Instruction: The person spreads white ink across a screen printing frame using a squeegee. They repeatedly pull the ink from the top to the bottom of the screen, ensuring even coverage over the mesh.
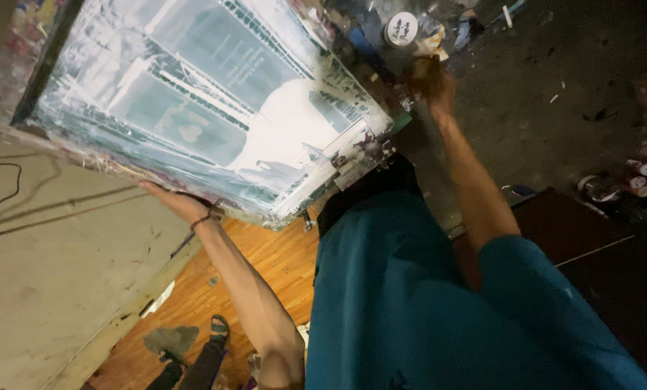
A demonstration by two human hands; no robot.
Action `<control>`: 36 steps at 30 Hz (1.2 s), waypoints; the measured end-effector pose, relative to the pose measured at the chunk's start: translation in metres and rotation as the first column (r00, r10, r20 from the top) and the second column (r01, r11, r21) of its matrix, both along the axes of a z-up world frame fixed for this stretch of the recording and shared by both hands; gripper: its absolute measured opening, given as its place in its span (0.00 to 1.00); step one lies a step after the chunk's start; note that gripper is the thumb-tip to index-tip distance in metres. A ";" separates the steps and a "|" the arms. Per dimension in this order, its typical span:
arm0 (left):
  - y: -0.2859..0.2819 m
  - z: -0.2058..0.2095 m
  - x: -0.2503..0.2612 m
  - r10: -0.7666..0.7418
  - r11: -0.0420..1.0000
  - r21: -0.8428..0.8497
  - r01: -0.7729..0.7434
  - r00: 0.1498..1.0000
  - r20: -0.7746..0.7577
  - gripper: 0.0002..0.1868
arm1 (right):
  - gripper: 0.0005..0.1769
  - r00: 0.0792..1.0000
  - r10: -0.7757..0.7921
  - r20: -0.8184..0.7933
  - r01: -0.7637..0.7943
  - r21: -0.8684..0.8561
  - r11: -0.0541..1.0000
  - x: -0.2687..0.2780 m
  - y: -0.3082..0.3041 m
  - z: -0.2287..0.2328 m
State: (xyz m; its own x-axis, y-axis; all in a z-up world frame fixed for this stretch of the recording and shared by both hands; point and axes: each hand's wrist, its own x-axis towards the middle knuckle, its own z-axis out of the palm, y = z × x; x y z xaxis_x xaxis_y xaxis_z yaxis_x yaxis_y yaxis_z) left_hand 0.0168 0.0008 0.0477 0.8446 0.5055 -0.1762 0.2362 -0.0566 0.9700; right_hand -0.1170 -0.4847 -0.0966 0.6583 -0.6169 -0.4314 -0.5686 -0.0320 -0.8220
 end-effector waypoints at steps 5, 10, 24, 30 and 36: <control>0.006 -0.009 0.000 -0.008 0.993 0.121 0.010 1.000 -0.021 0.46 | 0.28 0.944 0.255 0.209 -0.136 -0.460 0.878 -0.036 0.002 0.021; 0.002 -0.005 -0.006 -0.017 0.989 0.143 0.034 0.993 -0.119 0.41 | 0.10 0.844 0.464 0.268 -0.174 -0.682 0.710 -0.098 0.060 0.074; -0.014 -0.002 -0.009 -0.006 0.991 0.134 0.024 0.991 -0.132 0.43 | 0.22 0.671 0.741 -0.031 -0.277 -0.938 0.211 -0.095 0.120 0.053; -0.015 -0.016 -0.002 0.060 0.998 0.040 -0.057 0.993 -0.101 0.42 | 0.11 0.617 0.784 -0.064 -0.196 -0.978 0.075 -0.084 0.109 0.072; -0.020 -0.001 -0.007 0.020 0.996 0.083 -0.013 0.997 -0.077 0.41 | 0.14 0.569 0.822 -0.026 -0.244 -0.960 0.139 -0.083 0.100 0.094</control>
